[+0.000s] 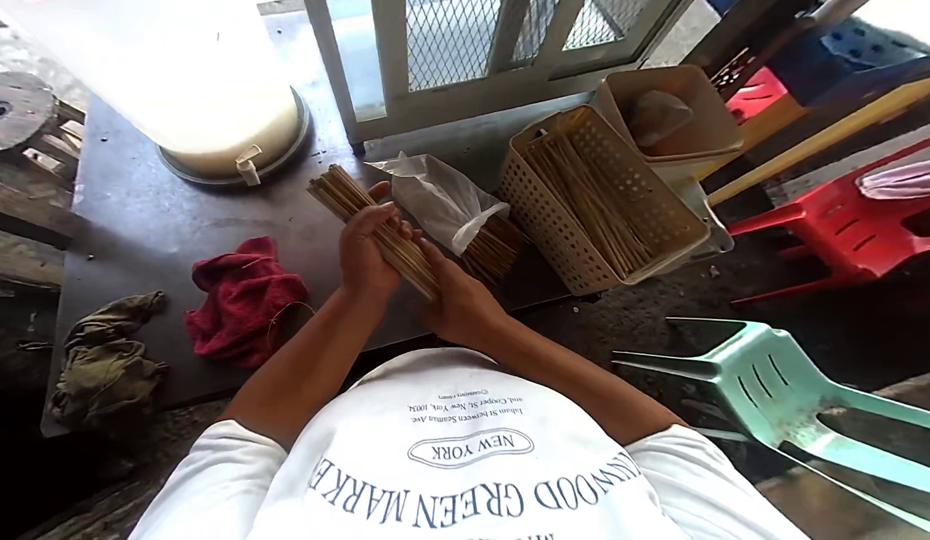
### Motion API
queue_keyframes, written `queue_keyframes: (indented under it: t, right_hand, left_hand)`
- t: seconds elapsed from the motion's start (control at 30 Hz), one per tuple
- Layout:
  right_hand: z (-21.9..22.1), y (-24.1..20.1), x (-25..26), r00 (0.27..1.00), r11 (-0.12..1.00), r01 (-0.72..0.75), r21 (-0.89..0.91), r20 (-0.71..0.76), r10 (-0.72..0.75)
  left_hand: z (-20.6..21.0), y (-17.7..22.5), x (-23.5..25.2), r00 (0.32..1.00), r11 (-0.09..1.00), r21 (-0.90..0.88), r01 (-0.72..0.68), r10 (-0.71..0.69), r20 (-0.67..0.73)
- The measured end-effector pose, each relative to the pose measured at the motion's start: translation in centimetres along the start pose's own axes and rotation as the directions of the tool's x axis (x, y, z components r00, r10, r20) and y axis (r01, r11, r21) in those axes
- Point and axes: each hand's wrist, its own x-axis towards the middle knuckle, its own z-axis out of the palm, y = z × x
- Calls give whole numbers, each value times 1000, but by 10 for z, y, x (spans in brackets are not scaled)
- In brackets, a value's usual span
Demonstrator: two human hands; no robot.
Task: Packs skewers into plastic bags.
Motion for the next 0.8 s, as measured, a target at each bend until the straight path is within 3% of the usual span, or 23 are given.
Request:
queue_keyframes:
  t: [0.07, 0.13, 0.2, 0.27, 0.33, 0.4, 0.47, 0.5, 0.53, 0.57, 0.67, 0.7, 0.8]
  right_hand:
    - [-10, 4, -11, 998, 996, -67, -55, -17, 66]
    - [-27, 10, -26, 978, 978, -207, 2, 28, 207]
    - [-44, 25, -46, 951, 949, -309, 58, 24, 308]
    - [-63, 46, -69, 920, 915, -387, 115, -17, 392]
    - [-76, 66, -89, 872, 858, -469, 209, -43, 487]
    - [-83, 83, -101, 828, 803, -518, 297, -61, 557]
    - [-84, 92, -108, 812, 774, -536, 336, -46, 582]
    - [-84, 94, -109, 817, 774, -532, 343, -32, 576]
    - [-84, 97, -109, 829, 781, -522, 343, -13, 560]
    - [-84, 100, -108, 843, 794, -508, 333, 4, 537]
    - [-85, 107, -103, 869, 842, -491, 225, 52, 492]
    - [-85, 109, -99, 875, 860, -483, 165, 58, 481]
    - [-86, 112, -84, 889, 894, -444, -59, 96, 447]
  left_hand:
    - [20, -11, -6, 999, 999, 34, 39, -39, 0]
    - [32, -21, -10, 987, 986, 107, 130, -139, 81]
    - [34, -28, -11, 945, 942, 284, 178, -245, 219]
    - [30, -35, -5, 913, 842, 530, 100, -289, 287]
    - [18, -49, 12, 939, 666, 745, -35, -234, 253]
    - [10, -64, 28, 953, 364, 913, -184, -161, 256]
    - [11, -74, 34, 943, 81, 953, -292, -139, 301]
    - [13, -77, 37, 946, 16, 956, -291, -146, 290]
    - [15, -77, 41, 958, 19, 971, -237, -160, 237]
    - [16, -77, 46, 973, 105, 982, -156, -158, 171]
    - [10, -72, 58, 977, 605, 786, 125, -212, 7]
    - [7, -70, 59, 969, 709, 679, 188, -247, -11]
    - [8, -67, 58, 955, 832, 478, 279, -294, -46]
